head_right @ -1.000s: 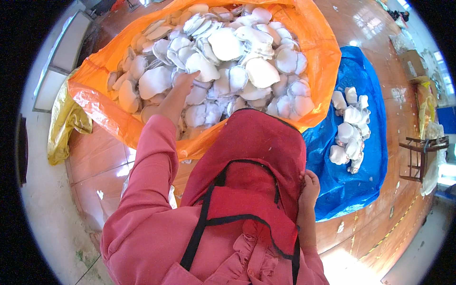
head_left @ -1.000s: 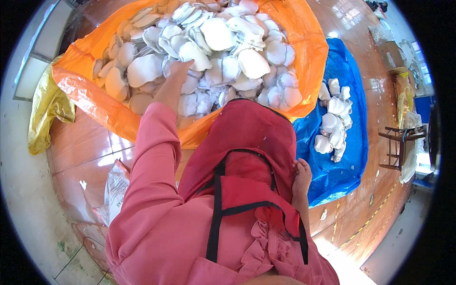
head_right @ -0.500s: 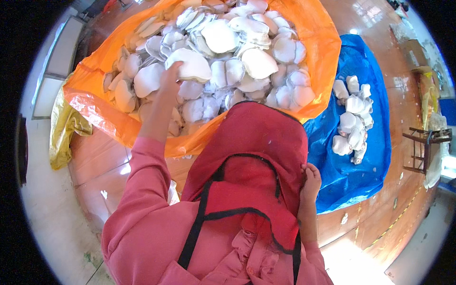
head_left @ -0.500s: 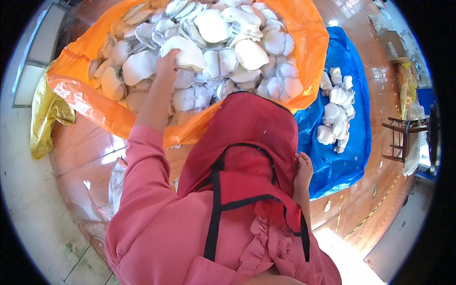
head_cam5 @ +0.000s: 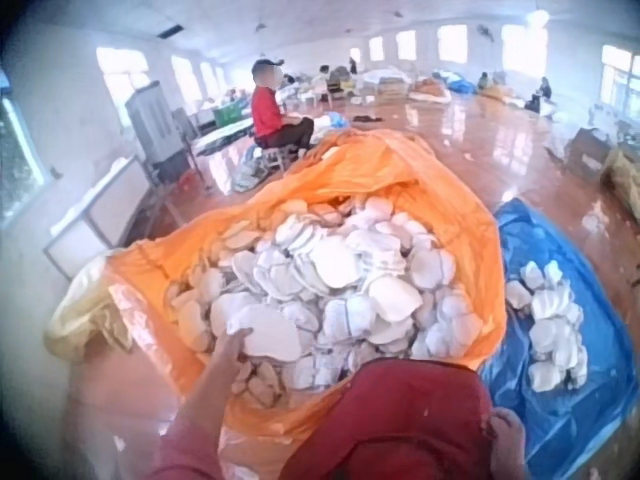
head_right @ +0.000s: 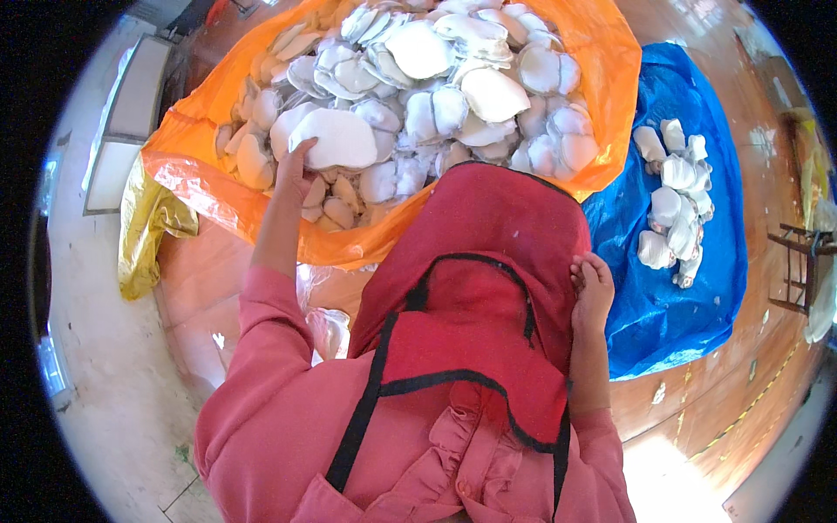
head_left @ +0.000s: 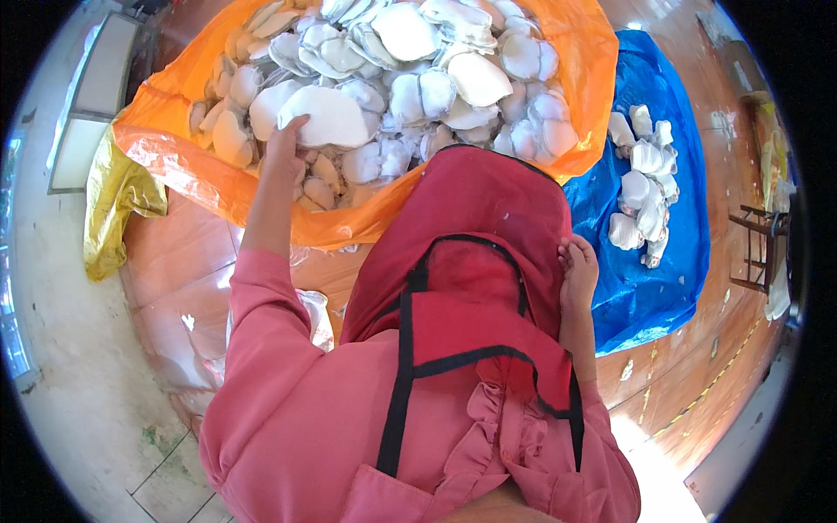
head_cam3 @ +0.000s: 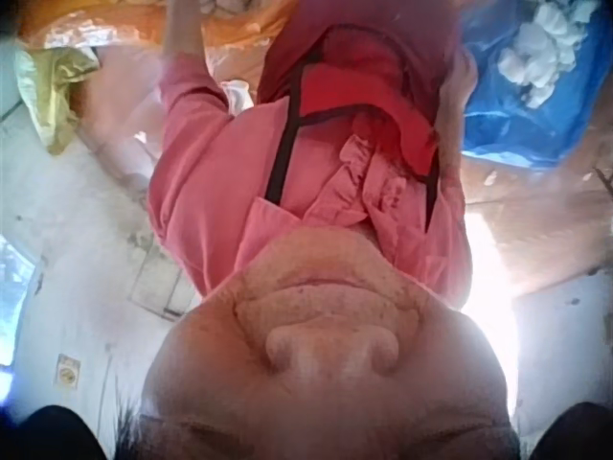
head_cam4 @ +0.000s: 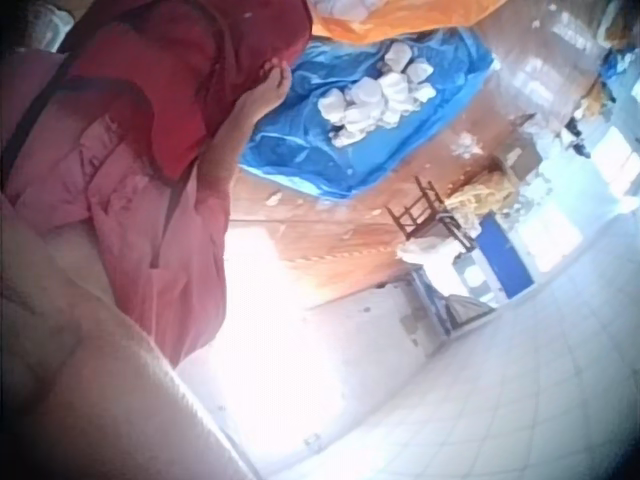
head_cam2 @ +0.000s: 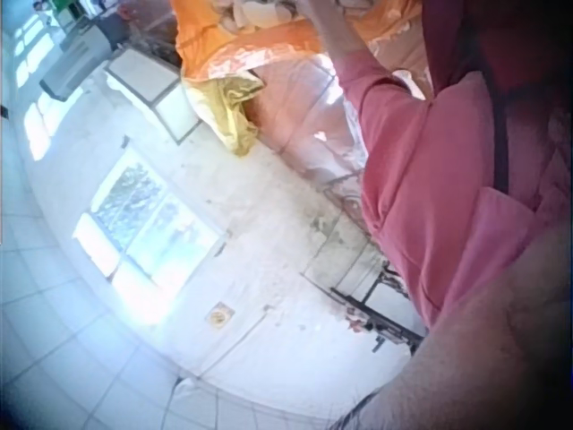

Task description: The person repeatedly picks white sock-like items from a large orange bag, stuffs them into a small white pouch, and ties the pouch closed. The finished pouches are placed on a blue tarp on the floor. The process is repeated continuously throughout the clip.

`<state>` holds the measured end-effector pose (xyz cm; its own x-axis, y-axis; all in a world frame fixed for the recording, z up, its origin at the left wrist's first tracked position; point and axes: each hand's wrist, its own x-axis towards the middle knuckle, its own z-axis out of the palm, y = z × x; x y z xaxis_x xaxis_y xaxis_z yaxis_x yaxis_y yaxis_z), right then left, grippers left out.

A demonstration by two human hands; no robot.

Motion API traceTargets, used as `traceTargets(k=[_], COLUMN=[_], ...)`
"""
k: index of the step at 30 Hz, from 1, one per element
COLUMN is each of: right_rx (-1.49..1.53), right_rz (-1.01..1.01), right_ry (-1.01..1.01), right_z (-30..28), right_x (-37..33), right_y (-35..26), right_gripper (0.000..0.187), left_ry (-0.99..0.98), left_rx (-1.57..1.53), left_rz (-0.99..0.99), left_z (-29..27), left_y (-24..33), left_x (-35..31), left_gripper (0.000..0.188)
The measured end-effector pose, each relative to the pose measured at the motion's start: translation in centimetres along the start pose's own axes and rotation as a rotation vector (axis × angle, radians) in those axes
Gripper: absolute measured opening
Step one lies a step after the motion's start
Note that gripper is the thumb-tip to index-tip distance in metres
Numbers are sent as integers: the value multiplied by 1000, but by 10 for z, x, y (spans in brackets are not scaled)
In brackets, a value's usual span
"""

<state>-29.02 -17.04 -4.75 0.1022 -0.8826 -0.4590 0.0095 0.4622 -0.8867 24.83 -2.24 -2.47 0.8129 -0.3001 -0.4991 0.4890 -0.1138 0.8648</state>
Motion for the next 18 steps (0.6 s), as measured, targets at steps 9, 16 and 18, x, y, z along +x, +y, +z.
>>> traceTargets(k=[9,16,18], right_rx=[50,-73,-89], right_rz=[-147,-503,-581], right_ry=[-325,-609,-641], right_z=[63,93,99], right_x=[-14,-29,-30], right_y=[-45,-72,-74], right_gripper=[20,30,33], left_ry=[-531,-705,-712], left_rx=[-156,-35,13], left_rz=[100,93,151], left_z=[78,98,99], left_y=[-18,-53,-60], left_x=[-140,-222,-236], left_gripper=[65,77,77])
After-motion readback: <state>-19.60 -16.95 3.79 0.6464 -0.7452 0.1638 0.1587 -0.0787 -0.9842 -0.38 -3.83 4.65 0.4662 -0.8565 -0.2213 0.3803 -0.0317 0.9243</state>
